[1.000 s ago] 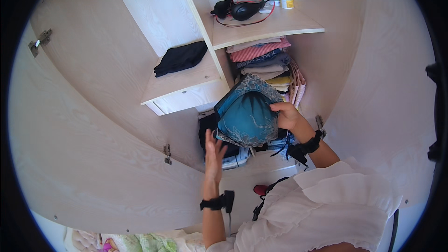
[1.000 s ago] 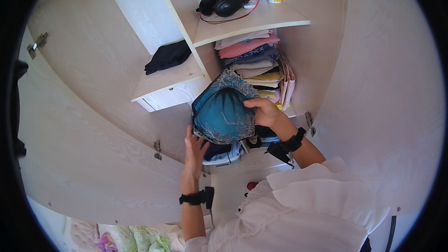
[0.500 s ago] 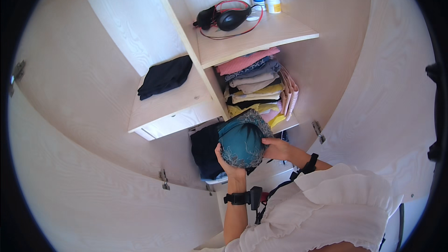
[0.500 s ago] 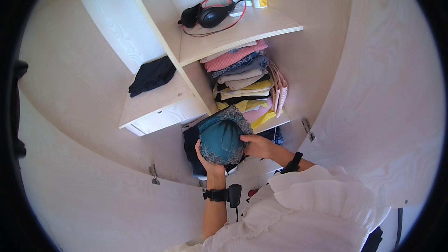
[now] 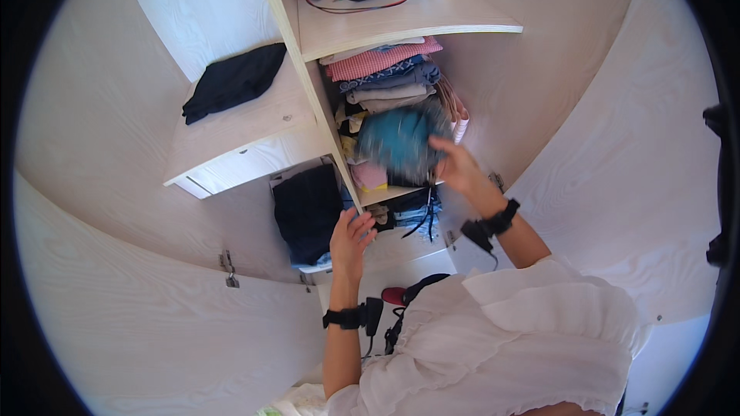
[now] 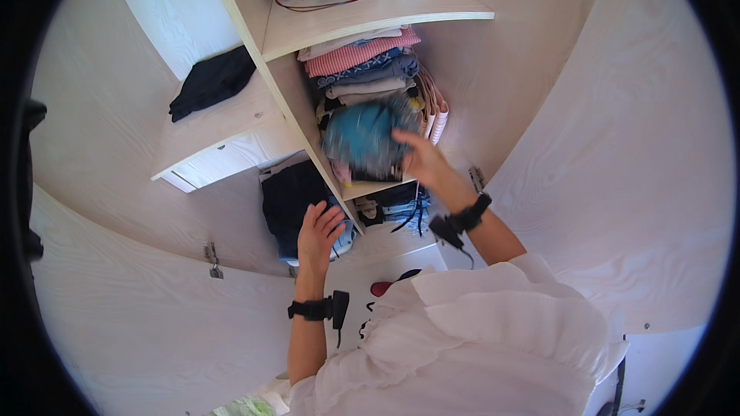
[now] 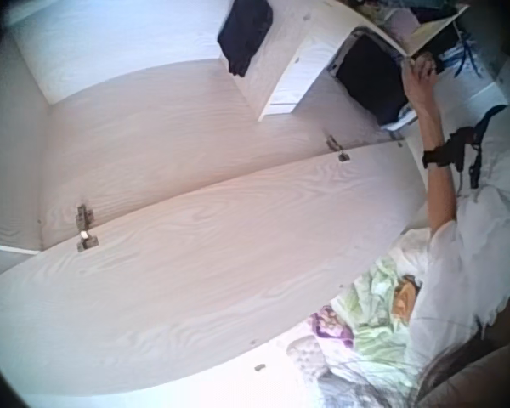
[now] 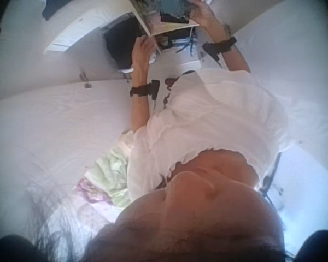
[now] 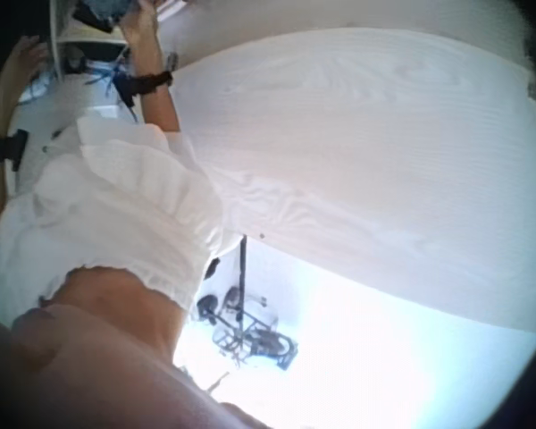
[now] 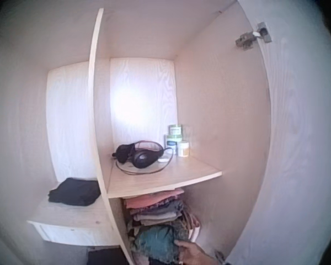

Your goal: The person folds various garments on a bed, including a striped shirt, black pants, a pink top, and a blue shirt. The person places folded items into a nearby wardrobe.

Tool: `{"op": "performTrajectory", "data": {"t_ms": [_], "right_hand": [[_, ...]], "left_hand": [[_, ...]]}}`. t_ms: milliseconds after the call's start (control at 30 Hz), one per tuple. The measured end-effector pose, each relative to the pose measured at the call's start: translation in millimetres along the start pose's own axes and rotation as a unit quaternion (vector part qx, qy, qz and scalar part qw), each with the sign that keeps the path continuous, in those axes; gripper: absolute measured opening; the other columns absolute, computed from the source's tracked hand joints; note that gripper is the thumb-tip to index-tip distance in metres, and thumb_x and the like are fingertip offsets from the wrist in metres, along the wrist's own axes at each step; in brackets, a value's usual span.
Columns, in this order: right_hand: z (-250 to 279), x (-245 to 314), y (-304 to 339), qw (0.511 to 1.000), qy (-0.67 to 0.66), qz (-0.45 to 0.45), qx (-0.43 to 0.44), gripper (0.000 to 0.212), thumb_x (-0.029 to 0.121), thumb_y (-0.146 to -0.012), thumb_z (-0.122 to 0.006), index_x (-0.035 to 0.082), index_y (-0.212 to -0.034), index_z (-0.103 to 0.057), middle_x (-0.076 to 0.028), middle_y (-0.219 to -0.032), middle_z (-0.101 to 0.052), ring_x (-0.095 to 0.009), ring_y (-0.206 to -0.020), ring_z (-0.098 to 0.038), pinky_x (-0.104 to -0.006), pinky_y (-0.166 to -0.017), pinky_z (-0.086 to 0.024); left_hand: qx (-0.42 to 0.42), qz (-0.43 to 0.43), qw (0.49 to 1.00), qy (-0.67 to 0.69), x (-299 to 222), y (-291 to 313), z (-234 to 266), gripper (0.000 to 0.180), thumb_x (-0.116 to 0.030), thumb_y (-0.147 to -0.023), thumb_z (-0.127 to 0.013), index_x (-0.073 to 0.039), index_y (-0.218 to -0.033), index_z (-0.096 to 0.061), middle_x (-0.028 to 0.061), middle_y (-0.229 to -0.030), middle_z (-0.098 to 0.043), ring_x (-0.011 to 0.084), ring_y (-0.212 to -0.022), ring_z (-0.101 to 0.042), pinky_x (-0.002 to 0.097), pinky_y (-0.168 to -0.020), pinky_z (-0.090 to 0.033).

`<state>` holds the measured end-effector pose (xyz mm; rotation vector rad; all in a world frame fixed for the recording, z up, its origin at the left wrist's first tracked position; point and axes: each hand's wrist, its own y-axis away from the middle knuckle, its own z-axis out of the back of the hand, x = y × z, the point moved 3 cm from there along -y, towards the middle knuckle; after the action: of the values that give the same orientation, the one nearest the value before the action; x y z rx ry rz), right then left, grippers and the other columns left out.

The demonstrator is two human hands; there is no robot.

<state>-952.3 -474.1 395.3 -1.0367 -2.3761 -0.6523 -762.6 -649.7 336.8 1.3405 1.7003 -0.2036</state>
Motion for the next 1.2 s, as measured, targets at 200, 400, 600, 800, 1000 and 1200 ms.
{"op": "performTrajectory", "data": {"t_ms": [200, 400, 600, 800, 1000, 1200], "right_hand": [[-20.8, 106.3, -108.3, 0.996, -0.009, 0.083, 0.016, 0.032, 0.016, -0.080, -0.065, 0.002, -0.106, -0.054, -0.013, -0.096, -0.065, -0.027, -0.082, -0.064, -0.0394, -0.074, -0.052], [-15.0, 183.5, -218.5, 0.982, -0.004, 0.186, -0.031, 0.029, 0.024, -0.084, -0.059, 0.006, -0.107, -0.056, -0.013, -0.107, -0.062, -0.028, -0.095, -0.060, -0.0438, -0.085, -0.048], [-30.7, 184.9, -244.9, 0.977, -0.043, 0.210, -0.020, 0.045, 0.026, -0.078, -0.067, 0.003, -0.114, -0.054, -0.014, -0.113, -0.060, -0.028, -0.107, -0.055, -0.0462, -0.094, -0.043], [-27.4, 120.3, -185.4, 0.988, 0.062, 0.139, -0.004, 0.040, 0.014, -0.080, -0.065, 0.007, -0.118, -0.053, -0.016, -0.122, -0.054, -0.031, -0.113, -0.051, -0.0489, -0.099, -0.035], [15.4, 35.8, -75.2, 0.980, 0.170, 0.098, 0.031, 0.032, 0.002, -0.082, -0.061, 0.004, -0.113, -0.055, -0.011, -0.109, -0.060, -0.026, -0.105, -0.056, -0.0413, -0.090, -0.045], [82.5, -68.9, 39.7, 0.891, 0.415, -0.157, 0.094, 0.038, 0.007, -0.077, -0.068, -0.002, -0.113, -0.056, -0.007, -0.106, -0.062, -0.016, -0.097, -0.059, -0.0283, -0.085, -0.047]], "left_hand": [[-0.086, 0.003, 0.994, -0.070, 24.5, 37.3, 85.2, 0.038, -0.030, -0.093, -0.047, -0.002, -0.118, -0.051, 0.0127, -0.101, -0.062, 0.0210, -0.093, -0.060, 0.0329, -0.079, -0.049], [-0.237, 0.019, 0.971, -0.017, 48.9, 87.6, 177.6, 0.039, -0.030, -0.090, -0.050, -0.002, -0.117, -0.052, 0.0113, -0.097, -0.062, 0.0215, -0.087, -0.059, 0.0326, -0.075, -0.048], [-0.370, 0.006, 0.927, 0.060, 78.5, 147.8, 230.4, 0.041, -0.030, -0.090, -0.049, -0.001, -0.118, -0.051, 0.0122, -0.098, -0.061, 0.0228, -0.089, -0.058, 0.0337, -0.075, -0.048], [-0.412, -0.025, 0.906, 0.092, 114.5, 178.0, 245.2, 0.041, -0.031, -0.091, -0.047, -0.001, -0.119, -0.051, 0.0131, -0.099, -0.061, 0.0238, -0.089, -0.059, 0.0338, -0.074, -0.049], [-0.380, 0.002, 0.922, 0.073, 144.0, 186.1, 238.5, 0.036, -0.028, -0.091, -0.050, -0.003, -0.117, -0.054, 0.0104, -0.094, -0.063, 0.0199, -0.082, -0.062, 0.0293, -0.068, -0.050], [-0.379, 0.054, 0.922, -0.054, 232.4, 236.6, 258.0, 0.030, -0.027, -0.090, -0.055, -0.005, -0.109, -0.059, 0.0064, -0.090, -0.065, 0.0133, -0.077, -0.061, 0.0249, -0.062, -0.049]]}}
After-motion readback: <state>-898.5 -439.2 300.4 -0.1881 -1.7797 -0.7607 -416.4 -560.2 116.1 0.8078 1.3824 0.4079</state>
